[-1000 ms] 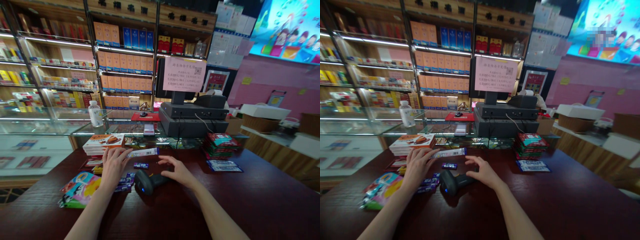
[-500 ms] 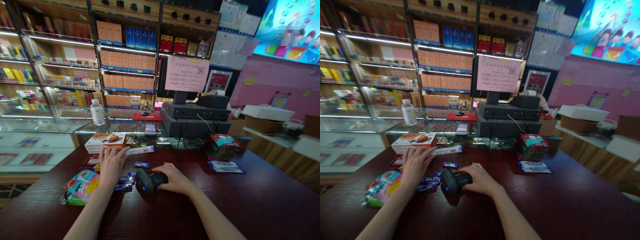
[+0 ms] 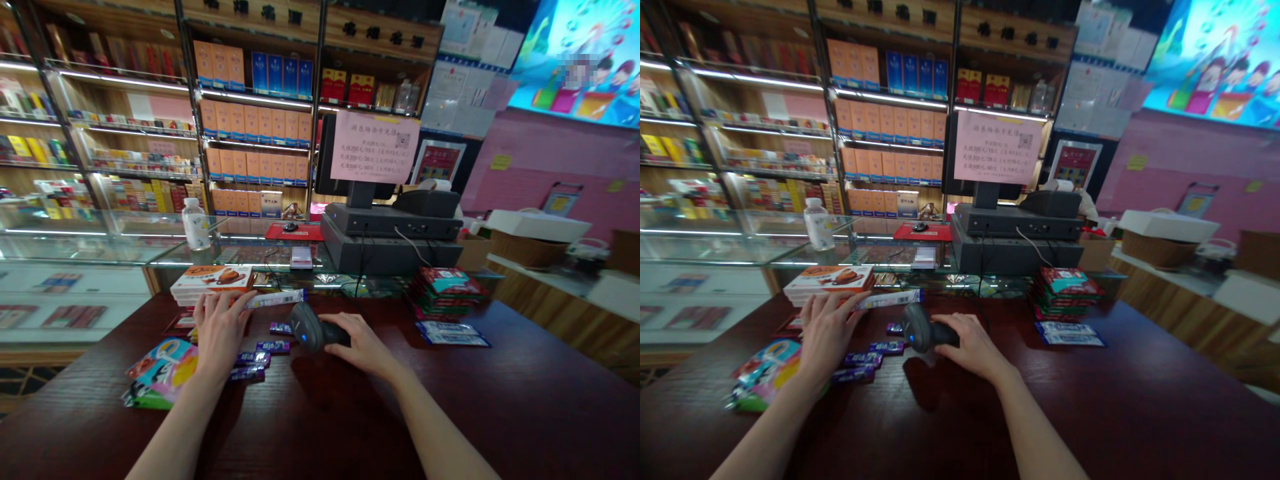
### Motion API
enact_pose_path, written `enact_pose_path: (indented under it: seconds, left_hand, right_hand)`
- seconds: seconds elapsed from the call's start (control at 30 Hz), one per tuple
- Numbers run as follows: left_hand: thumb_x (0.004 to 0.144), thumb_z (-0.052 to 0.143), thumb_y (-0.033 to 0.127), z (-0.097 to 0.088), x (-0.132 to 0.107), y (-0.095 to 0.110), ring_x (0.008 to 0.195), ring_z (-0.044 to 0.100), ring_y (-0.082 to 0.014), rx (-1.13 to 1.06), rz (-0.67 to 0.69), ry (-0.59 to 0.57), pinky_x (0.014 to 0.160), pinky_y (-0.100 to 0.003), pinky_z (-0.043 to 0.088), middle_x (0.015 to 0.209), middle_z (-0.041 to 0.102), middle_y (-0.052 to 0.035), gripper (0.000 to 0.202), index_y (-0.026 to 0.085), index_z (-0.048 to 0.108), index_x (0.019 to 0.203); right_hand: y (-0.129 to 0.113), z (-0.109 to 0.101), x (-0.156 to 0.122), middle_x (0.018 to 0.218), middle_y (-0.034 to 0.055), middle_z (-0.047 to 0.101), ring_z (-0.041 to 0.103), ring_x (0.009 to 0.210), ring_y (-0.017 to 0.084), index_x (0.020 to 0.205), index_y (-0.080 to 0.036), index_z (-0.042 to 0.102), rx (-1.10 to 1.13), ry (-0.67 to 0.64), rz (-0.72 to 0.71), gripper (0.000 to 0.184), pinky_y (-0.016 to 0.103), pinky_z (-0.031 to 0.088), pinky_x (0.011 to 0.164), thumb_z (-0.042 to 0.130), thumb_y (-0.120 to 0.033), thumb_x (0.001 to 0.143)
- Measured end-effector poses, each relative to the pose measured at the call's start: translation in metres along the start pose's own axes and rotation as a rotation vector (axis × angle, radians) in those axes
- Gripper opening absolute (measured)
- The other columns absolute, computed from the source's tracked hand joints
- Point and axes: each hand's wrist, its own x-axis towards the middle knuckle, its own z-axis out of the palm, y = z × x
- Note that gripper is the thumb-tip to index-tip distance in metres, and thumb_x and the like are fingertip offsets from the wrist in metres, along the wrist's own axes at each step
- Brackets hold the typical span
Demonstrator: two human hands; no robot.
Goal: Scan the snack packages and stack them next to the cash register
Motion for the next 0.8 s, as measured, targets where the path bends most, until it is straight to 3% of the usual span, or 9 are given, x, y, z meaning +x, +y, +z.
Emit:
enact_pose_path:
  seconds: [0.47, 0.63, 0.8]
  left_hand:
    - [0.094, 0.054, 0.028, 0.000, 0.000, 0.000, 0.106, 0.053, -0.0312, -0.012, -0.017, -0.005, 0.108, -0.057, 0.032, 0.110, 0.068, -0.0080, 0.033, 0.029, 0.069, 0.123]
    - [0.094, 0.054, 0.029, 0.000, 0.000, 0.001, 0.105, 0.052, -0.0316, -0.014, -0.013, -0.009, 0.107, -0.057, 0.034, 0.111, 0.068, -0.0082, 0.033, 0.029, 0.069, 0.123]
    - [0.093, 0.055, 0.029, 0.001, 0.000, 0.002, 0.105, 0.053, -0.0319, -0.040, -0.009, -0.006, 0.107, -0.057, 0.033, 0.110, 0.068, -0.0084, 0.033, 0.029, 0.069, 0.123]
  right_hand:
    - [0.000, 0.000, 0.000, 0.125, 0.0050, 0.068, 0.058, 0.118, 0.027, 0.129, -0.028, 0.061, 0.019, -0.023, -0.001, 0.046, 0.041, 0.037, 0.103, 0.072, -0.035, 0.085]
    - [-0.009, 0.013, 0.001, 0.132, 0.0055, 0.066, 0.057, 0.121, 0.027, 0.137, -0.030, 0.056, 0.027, -0.117, -0.055, 0.059, 0.040, 0.036, 0.104, 0.076, -0.038, 0.082]
    - [-0.015, 0.028, 0.004, 0.127, 0.0053, 0.068, 0.058, 0.119, 0.026, 0.133, -0.030, 0.058, 0.007, -0.168, -0.104, 0.056, 0.039, 0.035, 0.103, 0.078, -0.038, 0.081]
